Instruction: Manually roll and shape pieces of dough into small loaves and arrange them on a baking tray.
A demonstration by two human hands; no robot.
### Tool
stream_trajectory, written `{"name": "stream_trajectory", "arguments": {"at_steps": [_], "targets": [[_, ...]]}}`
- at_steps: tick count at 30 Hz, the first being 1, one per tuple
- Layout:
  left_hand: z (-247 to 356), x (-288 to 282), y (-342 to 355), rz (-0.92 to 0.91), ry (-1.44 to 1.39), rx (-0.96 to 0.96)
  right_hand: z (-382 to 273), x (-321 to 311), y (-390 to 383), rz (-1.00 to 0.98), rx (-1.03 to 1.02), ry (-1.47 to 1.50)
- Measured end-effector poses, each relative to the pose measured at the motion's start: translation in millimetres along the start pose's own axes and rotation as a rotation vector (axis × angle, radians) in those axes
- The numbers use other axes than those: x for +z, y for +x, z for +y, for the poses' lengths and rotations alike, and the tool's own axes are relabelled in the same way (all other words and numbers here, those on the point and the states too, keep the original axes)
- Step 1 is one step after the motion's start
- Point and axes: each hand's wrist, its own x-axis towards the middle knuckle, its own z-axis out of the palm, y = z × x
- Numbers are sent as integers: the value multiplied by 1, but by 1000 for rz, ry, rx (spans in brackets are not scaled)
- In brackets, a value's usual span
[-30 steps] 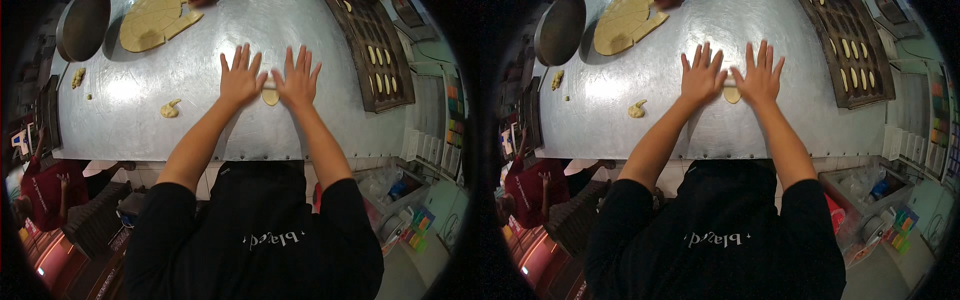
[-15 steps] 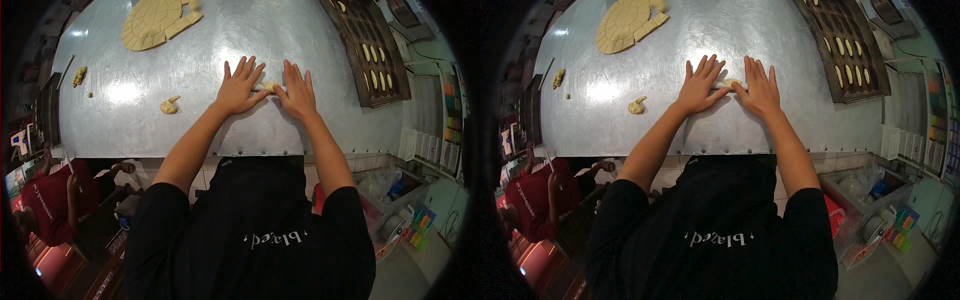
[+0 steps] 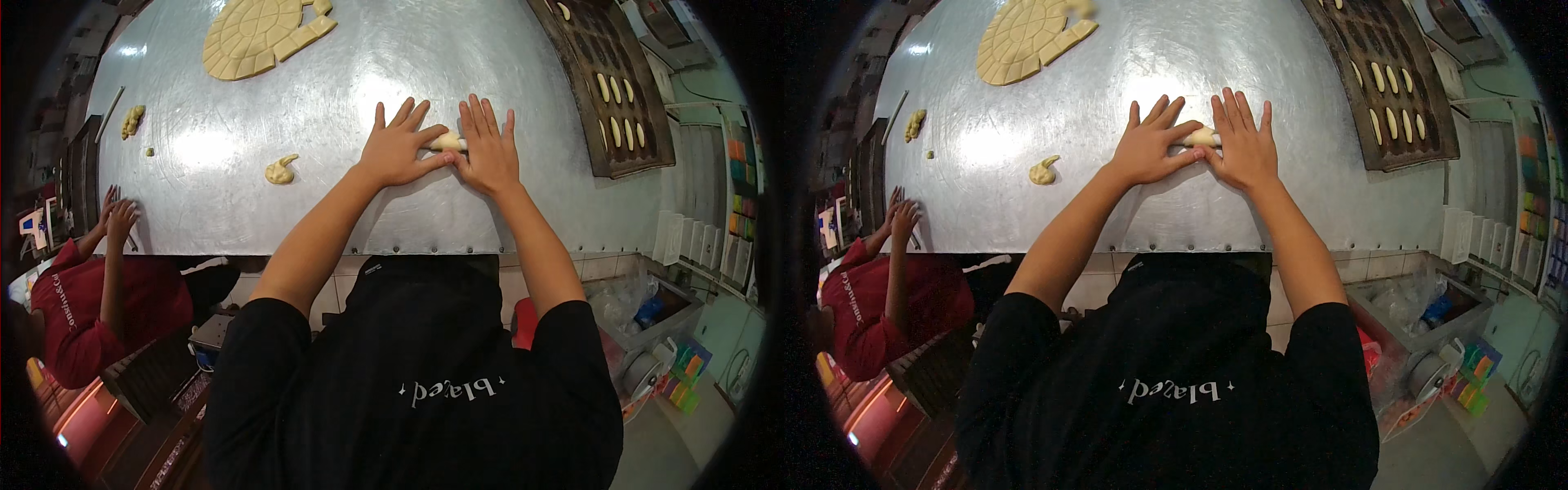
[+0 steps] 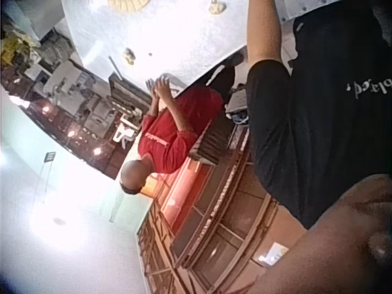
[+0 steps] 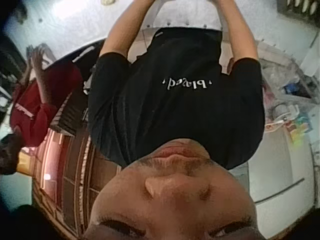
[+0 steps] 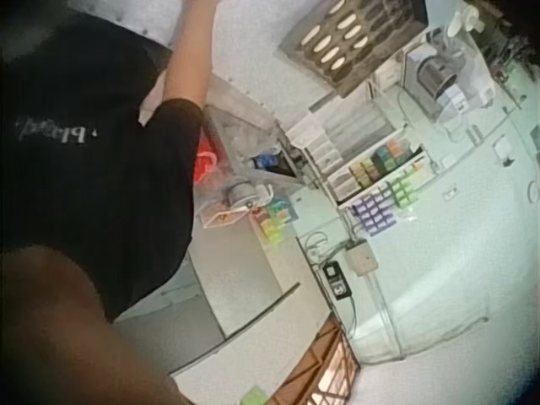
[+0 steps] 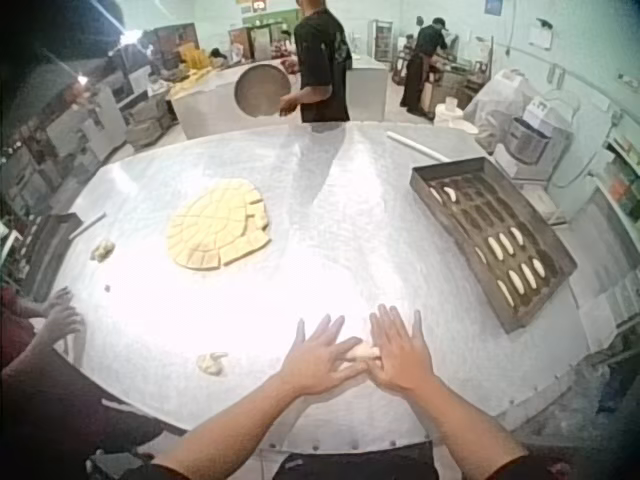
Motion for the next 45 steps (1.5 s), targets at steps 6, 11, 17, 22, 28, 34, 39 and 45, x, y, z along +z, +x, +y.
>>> {"name": "stream_trajectory", "arguments": {"at_steps": [6, 11, 17, 22, 28, 34, 39, 45], "targets": [[9, 13, -14, 53, -38, -77, -13, 1, -26, -4, -8, -30], [13, 6, -24, 192, -155, 26, -9, 0, -23, -6, 19, 95], [18, 12, -20, 122, 12, 109, -5, -4, -14, -68, -6, 55], [31, 3, -6, -18, -40, -148, -7, -9, -13, -137, -9, -79], [15, 7, 0, 45, -271, -147, -11, -6, -15, -38, 21, 63], [-8, 10, -11, 55, -378, 12, -12, -5, -18, -23, 25, 35], [10, 3, -1, 30, -195, -68, -13, -10, -16, -89, 30, -35], [-8, 12, -3, 74, -367, -69, -16, -3, -21, 0, 17, 33]]}}
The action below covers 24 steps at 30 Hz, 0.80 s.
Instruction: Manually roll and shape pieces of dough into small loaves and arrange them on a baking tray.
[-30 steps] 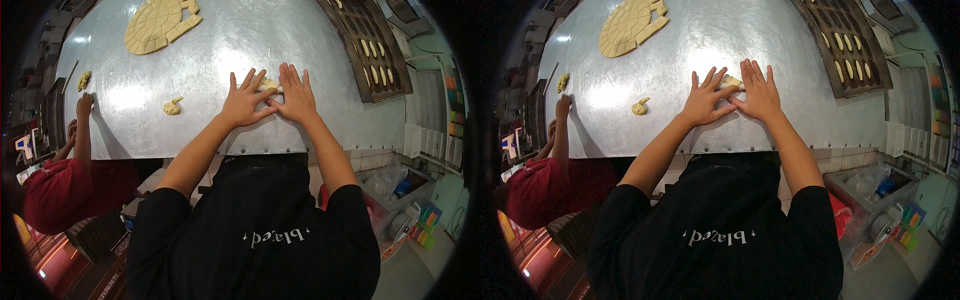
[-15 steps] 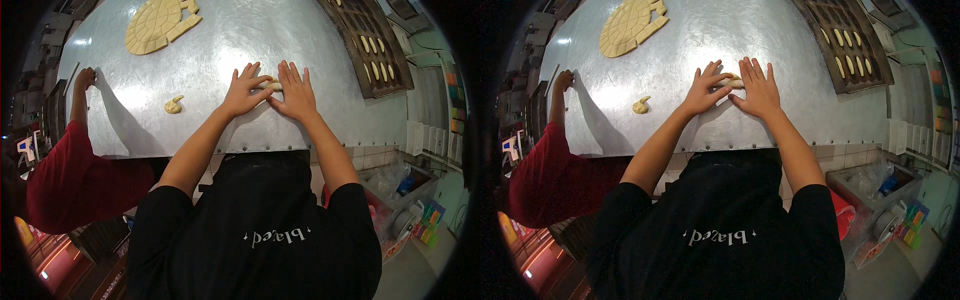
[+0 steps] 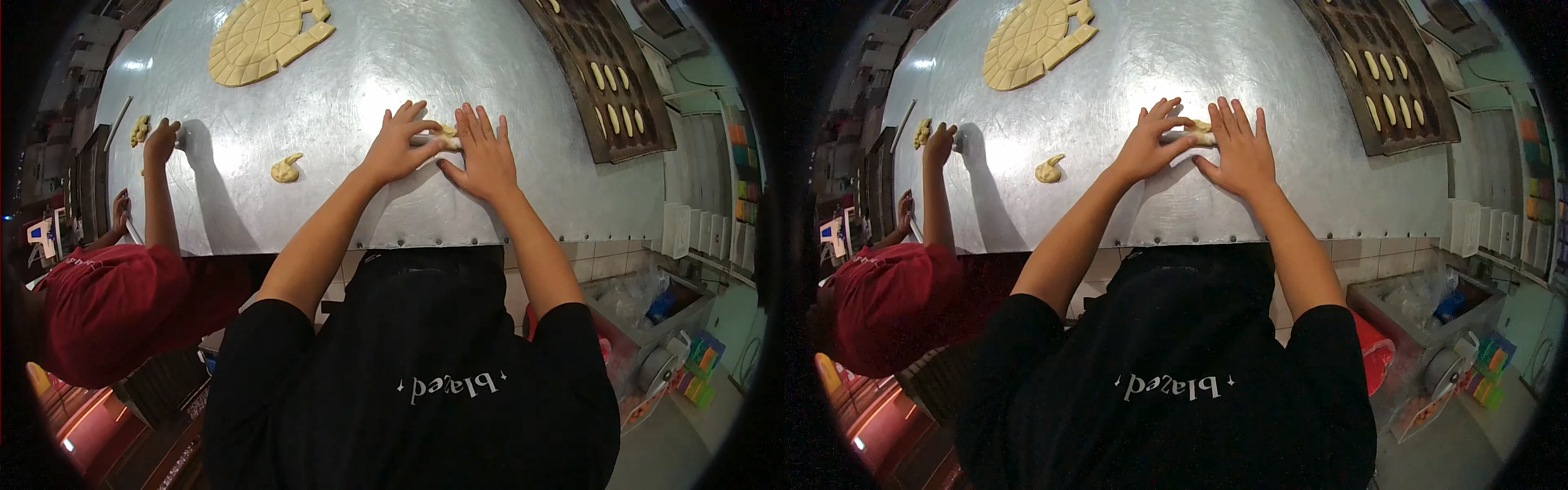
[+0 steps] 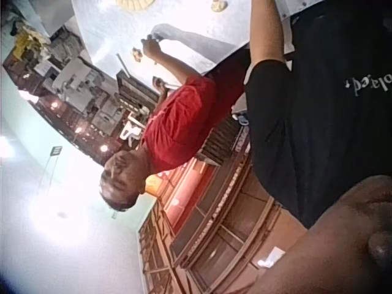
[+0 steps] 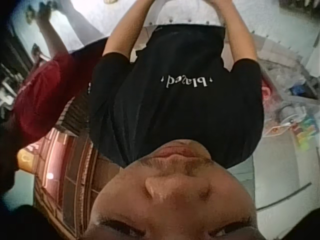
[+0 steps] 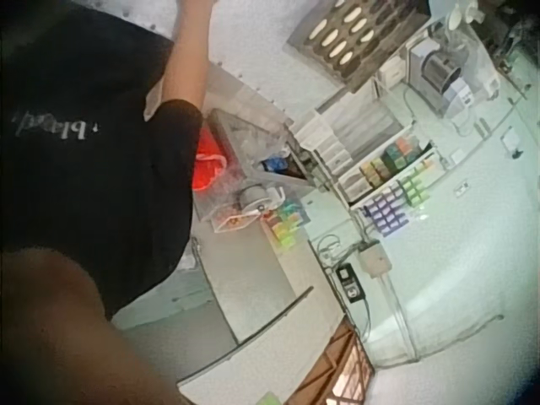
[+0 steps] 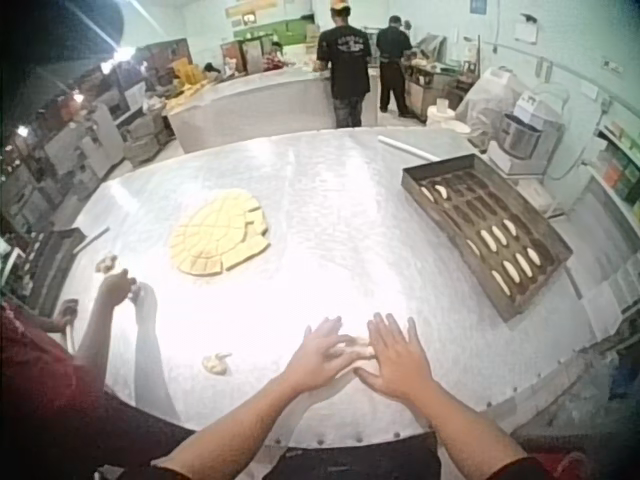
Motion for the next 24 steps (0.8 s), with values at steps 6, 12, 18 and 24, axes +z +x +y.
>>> {"name": "stream_trajectory", "arguments": {"at_steps": [6, 12, 18, 24], "targets": [[13, -5, -2, -45, 55, 74, -1, -1, -1, -7, 8, 3], [22, -3, -4, -70, 215, 106, 2, 0, -1, -36, 3, -21], [18, 6, 7, 19, 282, -44, -2, 0, -3, 11, -3, 39], [2, -1, 0, 43, -83, 19, -4, 2, -7, 15, 12, 14]]}}
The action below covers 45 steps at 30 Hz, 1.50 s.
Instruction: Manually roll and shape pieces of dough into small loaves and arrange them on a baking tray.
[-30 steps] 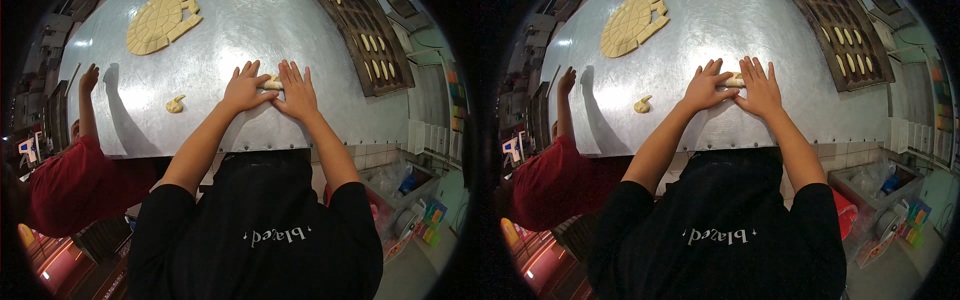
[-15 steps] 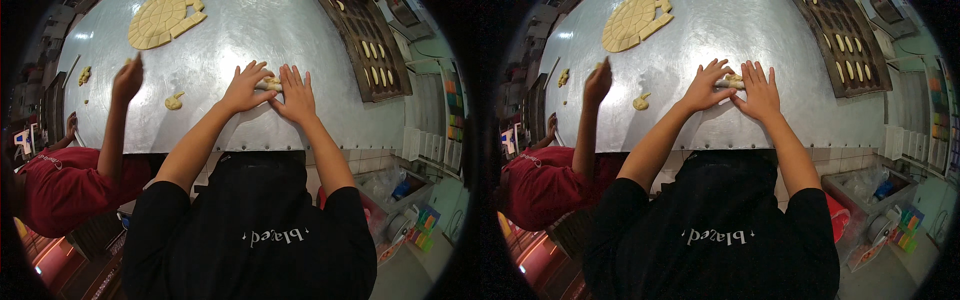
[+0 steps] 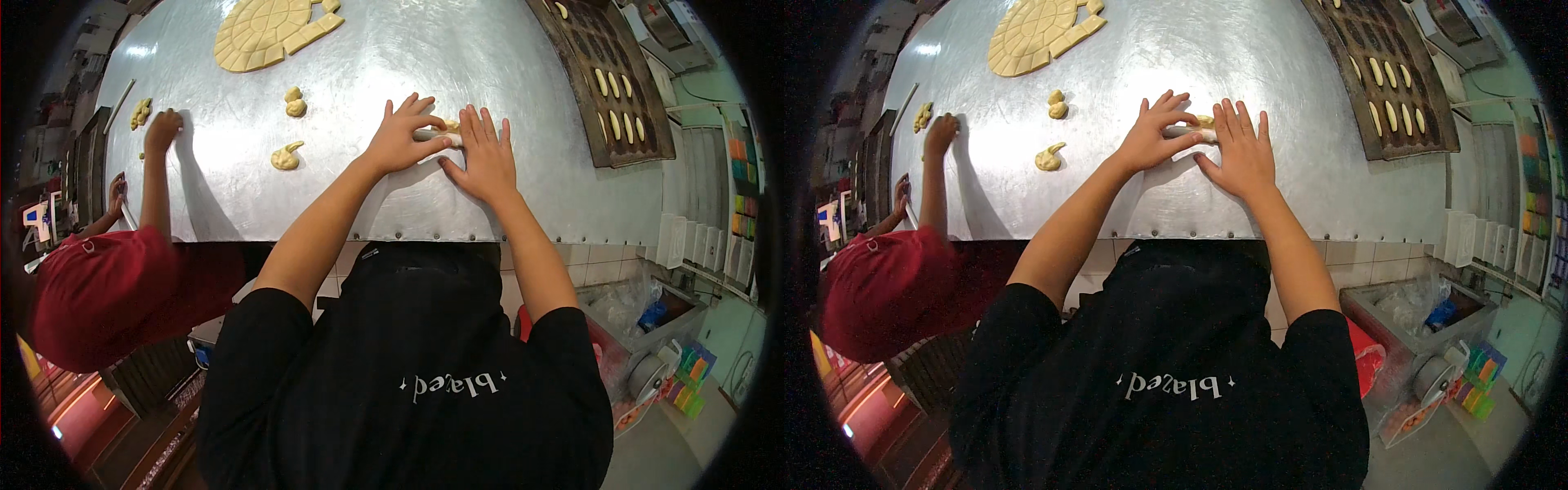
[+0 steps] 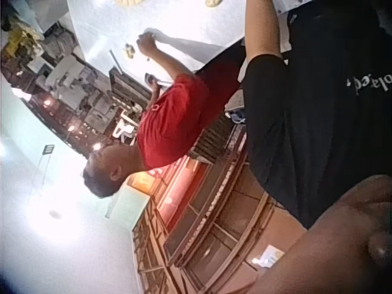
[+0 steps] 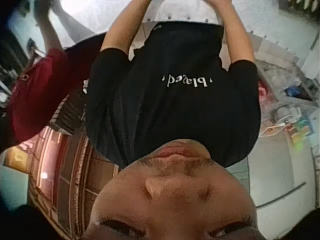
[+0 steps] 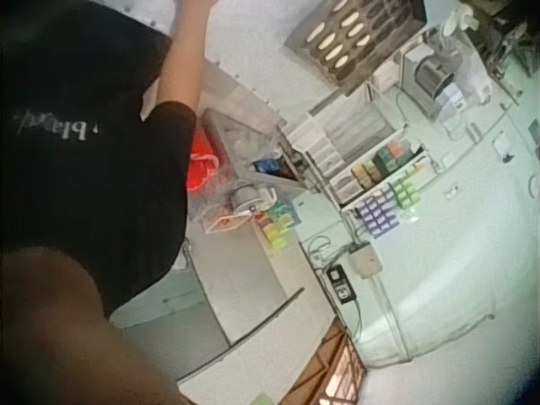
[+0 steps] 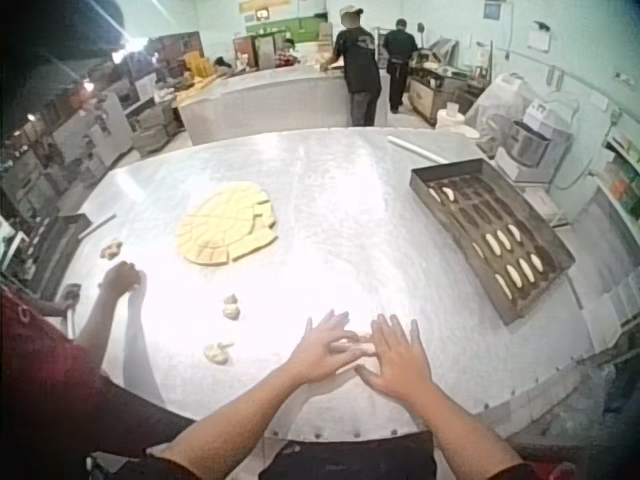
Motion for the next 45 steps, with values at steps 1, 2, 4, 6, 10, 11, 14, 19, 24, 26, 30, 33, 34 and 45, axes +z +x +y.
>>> {"name": "stream_trajectory", "arguments": {"at_steps": [1, 2, 4, 6, 10, 11, 14, 19, 24, 26, 30, 33, 34, 45], "targets": [[4, -4, 0, -52, 93, -12, 0, -1, 1, 1, -4, 3], [7, -6, 0, -104, 186, -25, -1, -2, 1, -18, -4, -9], [7, -1, 6, -75, 204, -38, 1, -1, 0, -35, -9, -19], [4, 3, 12, -27, 183, -67, 4, 1, -3, 9, -8, 1], [-3, 8, 18, 131, 102, -147, -1, -1, -3, -12, -9, -6], [1, 5, 20, 128, 100, -144, -1, 1, -3, -6, -9, -8], [2, 0, 28, 106, 140, -39, -2, 2, -5, -1, -6, -13], [5, 7, 26, 179, 246, -71, -4, 0, -11, -13, 2, -18], [4, 23, 2, 48, 427, -115, -9, 0, -28, 18, -41, 46], [16, 24, -22, 45, 491, -44, -16, 1, -45, -7, -40, 56], [30, 27, -65, 39, 469, 47, -25, -9, -77, 17, -58, 155], [33, 24, -82, 66, 267, 105, -21, -18, -78, 65, -68, 259], [31, 22, -80, 151, 226, 110, -15, -20, -76, -25, -8, 300], [8, 19, 12, 325, 259, -132, 20, 4, 5, 241, 84, 405]]}}
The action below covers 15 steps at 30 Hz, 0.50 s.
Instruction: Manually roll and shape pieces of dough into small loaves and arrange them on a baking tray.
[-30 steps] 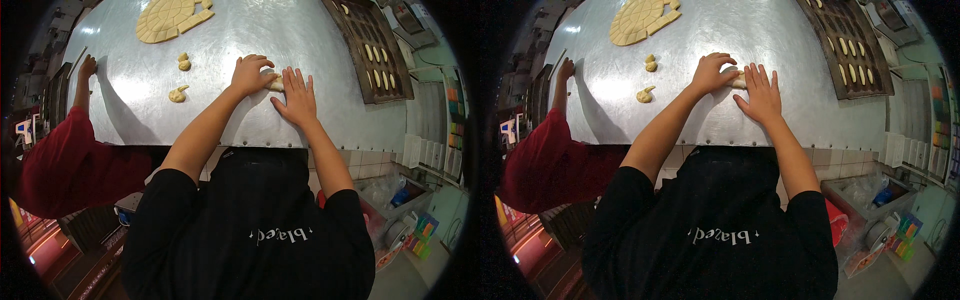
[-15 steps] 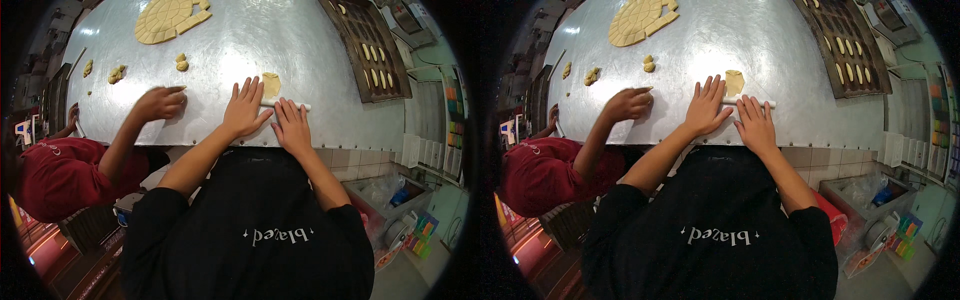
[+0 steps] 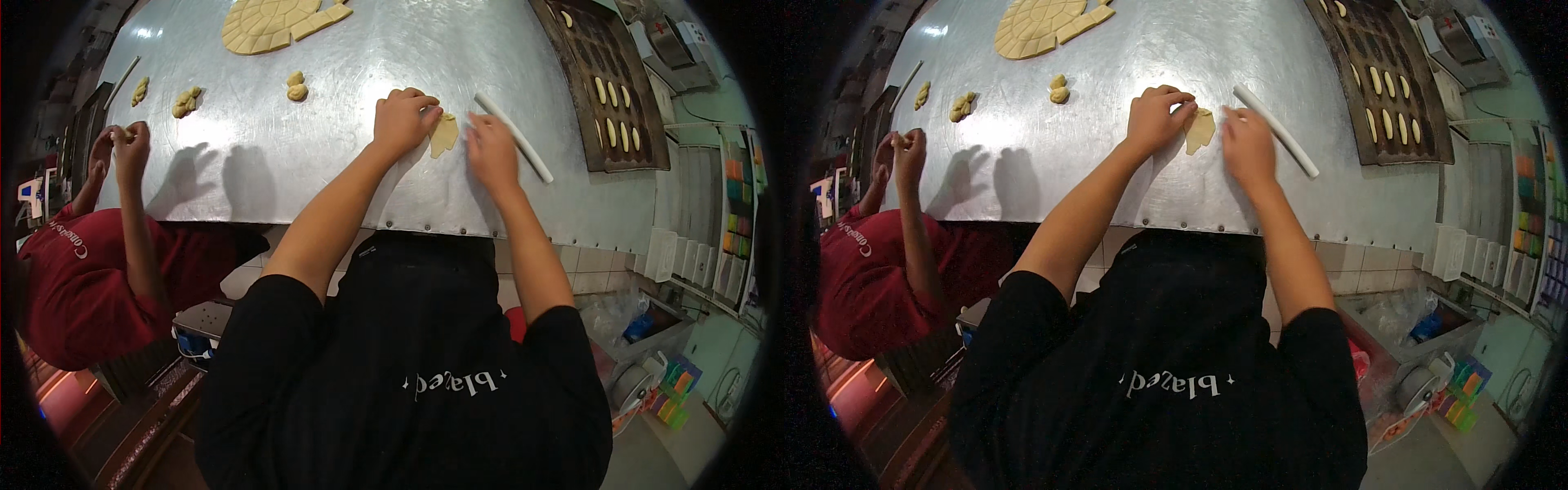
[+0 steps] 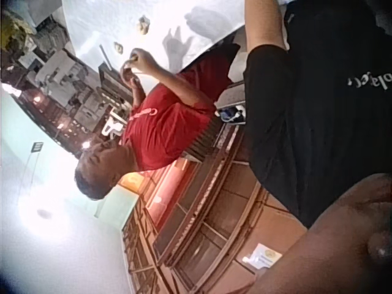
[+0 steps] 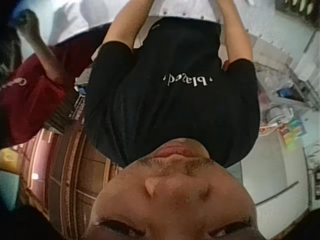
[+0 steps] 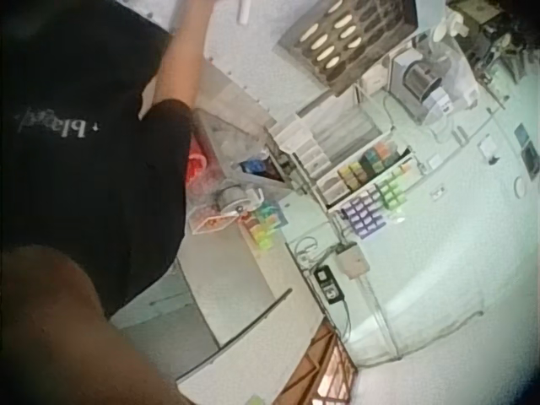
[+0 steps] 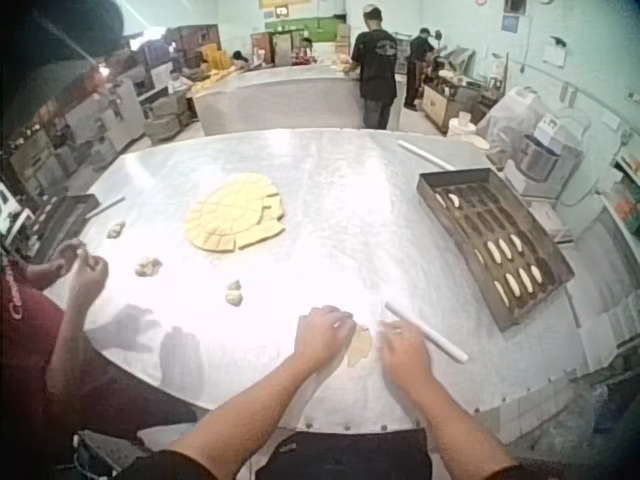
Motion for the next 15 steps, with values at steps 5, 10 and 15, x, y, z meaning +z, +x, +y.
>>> {"name": "stream_trajectory", "arguments": {"at_steps": [5, 10, 15], "targets": [[0, -1, 1, -54, 22, 26, -16, 23, 29, -83, 153, 95], [-2, -8, -49, -24, -56, 183, -17, 4, -11, -147, 77, 122], [11, -23, -40, -137, 1, 248, -21, 8, -10, -49, -38, 69]]}}
